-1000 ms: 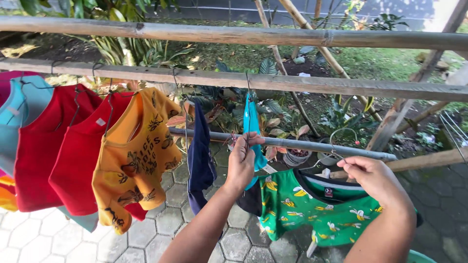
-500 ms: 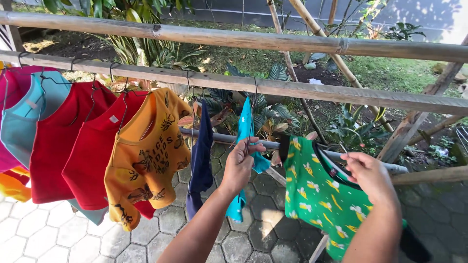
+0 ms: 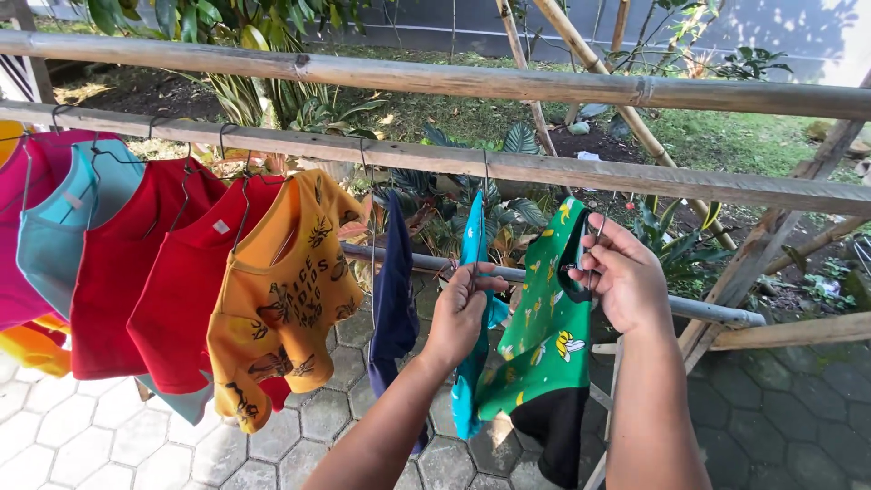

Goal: Hanging various items of children's clothing on a wooden drying rack using hangers.

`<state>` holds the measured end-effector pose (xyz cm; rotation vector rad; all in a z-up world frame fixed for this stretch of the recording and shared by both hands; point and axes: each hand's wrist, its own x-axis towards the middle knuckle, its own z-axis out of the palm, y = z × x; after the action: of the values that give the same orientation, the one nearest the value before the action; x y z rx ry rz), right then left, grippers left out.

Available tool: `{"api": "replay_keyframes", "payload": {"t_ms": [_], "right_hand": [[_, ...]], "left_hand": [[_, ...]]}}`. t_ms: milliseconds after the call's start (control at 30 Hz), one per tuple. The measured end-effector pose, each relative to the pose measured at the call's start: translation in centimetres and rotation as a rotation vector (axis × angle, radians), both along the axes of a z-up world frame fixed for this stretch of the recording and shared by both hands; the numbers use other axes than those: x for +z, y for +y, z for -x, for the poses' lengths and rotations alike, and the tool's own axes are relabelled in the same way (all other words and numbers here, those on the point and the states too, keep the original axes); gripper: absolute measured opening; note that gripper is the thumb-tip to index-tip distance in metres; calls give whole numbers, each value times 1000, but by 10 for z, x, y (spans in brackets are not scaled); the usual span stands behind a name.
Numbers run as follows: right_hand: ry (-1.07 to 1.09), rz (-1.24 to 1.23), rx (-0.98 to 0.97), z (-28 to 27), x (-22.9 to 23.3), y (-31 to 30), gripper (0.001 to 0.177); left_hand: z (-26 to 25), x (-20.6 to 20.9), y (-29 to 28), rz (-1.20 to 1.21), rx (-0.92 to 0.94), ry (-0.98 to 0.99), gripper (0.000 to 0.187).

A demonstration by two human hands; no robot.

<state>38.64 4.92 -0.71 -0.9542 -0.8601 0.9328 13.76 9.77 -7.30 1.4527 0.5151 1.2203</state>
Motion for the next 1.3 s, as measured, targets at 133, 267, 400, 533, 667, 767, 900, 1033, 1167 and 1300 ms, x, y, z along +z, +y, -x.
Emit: {"api": "replay_keyframes", "payload": {"t_ms": [133, 267, 400, 533, 667, 767, 900, 1033, 1167, 1300], "right_hand": [[45, -43, 48, 1, 12, 12, 44], [38, -33, 73, 1, 24, 23, 42], [37, -11, 103, 1, 28, 33, 44], [28, 0, 94, 1, 30, 41, 40], [53, -7, 71, -7, 32, 53, 27], [43, -15, 30, -5, 36, 50, 21], [34, -25, 14, -2, 37, 46, 21], [50, -63, 54, 3, 45, 37, 20], [7, -86, 24, 19, 54, 17, 22], [-43, -97, 73, 29, 42, 1, 34]], "left_hand": [[1, 1, 2, -8, -17, -8, 43], [2, -2, 2, -66, -16, -10, 44], [3, 7, -2, -32, 13, 33, 43], [3, -2, 0, -13, 6, 32, 41], [3, -5, 2, -39, -23, -15, 39], [3, -7, 3, -29, -31, -25, 38], [3, -8, 7, -35, -28, -32, 40], [6, -4, 6, -43, -66, -58, 41], [6, -3, 5, -41, -91, -73, 42], [8, -3, 6, -42, -83, -63, 42]]}}
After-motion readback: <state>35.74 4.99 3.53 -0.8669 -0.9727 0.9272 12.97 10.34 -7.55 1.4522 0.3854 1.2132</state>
